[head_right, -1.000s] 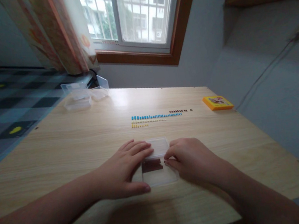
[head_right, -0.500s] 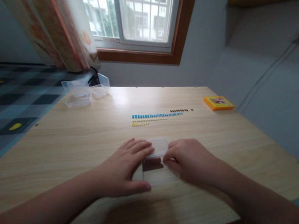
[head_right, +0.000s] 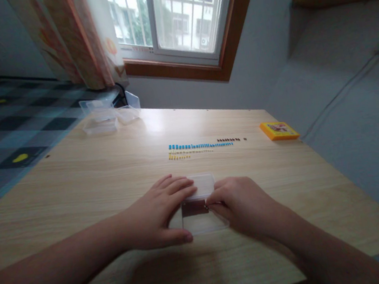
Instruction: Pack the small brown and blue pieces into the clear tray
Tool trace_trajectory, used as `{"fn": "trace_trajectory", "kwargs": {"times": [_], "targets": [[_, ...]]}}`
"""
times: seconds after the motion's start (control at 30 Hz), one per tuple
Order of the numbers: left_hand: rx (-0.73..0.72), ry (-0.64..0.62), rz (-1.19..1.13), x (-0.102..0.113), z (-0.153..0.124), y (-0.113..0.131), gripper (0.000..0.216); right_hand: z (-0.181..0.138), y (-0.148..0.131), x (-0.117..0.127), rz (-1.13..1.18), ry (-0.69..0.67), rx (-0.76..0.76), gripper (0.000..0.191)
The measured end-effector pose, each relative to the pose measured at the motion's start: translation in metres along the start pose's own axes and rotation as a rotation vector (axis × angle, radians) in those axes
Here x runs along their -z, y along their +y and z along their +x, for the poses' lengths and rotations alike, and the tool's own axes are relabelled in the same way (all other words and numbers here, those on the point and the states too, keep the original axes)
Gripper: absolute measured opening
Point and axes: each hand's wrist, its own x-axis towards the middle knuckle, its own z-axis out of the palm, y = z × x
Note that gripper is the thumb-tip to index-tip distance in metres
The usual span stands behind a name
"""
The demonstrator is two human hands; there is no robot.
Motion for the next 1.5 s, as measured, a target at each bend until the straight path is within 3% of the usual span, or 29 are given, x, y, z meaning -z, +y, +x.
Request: {"fn": "trace_trajectory", "kwargs": {"times": [0.57, 1.5], "targets": [[-0.005, -0.004, 0.009, -0.0002, 0.0002, 0.0004, 0.092, -0.0007, -0.0037, 0.0028, 0.005, -0.022, -0.101, 0.015], [0.000, 0.005, -0.011, -0.0008, 0.0003, 0.0008, 0.091, 0.0009, -0.0084, -0.0047, -0.068, -0.044, -0.100, 0.016]]}}
